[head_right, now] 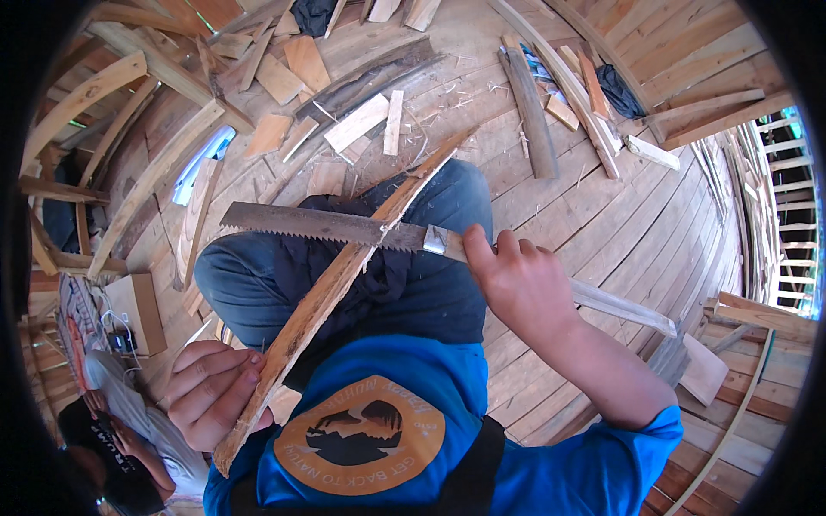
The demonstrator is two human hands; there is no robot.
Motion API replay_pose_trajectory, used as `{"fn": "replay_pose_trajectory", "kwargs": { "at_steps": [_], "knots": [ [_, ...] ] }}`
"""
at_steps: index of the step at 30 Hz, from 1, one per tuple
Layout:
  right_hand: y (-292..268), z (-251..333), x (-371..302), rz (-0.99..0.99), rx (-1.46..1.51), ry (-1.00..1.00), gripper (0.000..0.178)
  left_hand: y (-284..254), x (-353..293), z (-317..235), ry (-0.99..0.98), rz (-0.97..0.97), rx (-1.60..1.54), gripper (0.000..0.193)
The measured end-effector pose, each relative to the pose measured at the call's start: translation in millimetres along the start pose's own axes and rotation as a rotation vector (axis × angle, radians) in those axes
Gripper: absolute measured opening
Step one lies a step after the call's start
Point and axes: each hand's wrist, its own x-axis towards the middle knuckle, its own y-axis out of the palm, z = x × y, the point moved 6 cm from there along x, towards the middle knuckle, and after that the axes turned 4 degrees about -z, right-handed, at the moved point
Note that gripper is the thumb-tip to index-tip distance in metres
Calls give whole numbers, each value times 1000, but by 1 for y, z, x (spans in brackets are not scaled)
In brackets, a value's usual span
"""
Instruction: The person saws a piece of wood by hand while holding it steady with one hand.
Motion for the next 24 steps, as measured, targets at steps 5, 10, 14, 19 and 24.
{"fn": "replay_pose_trajectory", "kwargs": {
  "at_steps": [5,10,14,19,24],
  "knots": [
    [-10,-10,16,110,347,58,24,-1,0,3,-26,-44,-21,33],
    [26,-19,12,504,1176,264,34,-3,0,7,15,-25,-52,30],
    [25,-23,17,404,951,239,40,-2,-7,10,22,65,-88,40],
    [-4,-24,23,-7,327,189,50,-2,-2,7,51,88,-61,42],
    [-1,-22,31,280,753,240,55,-3,-2,10,36,30,-34,42]
  ]
}}
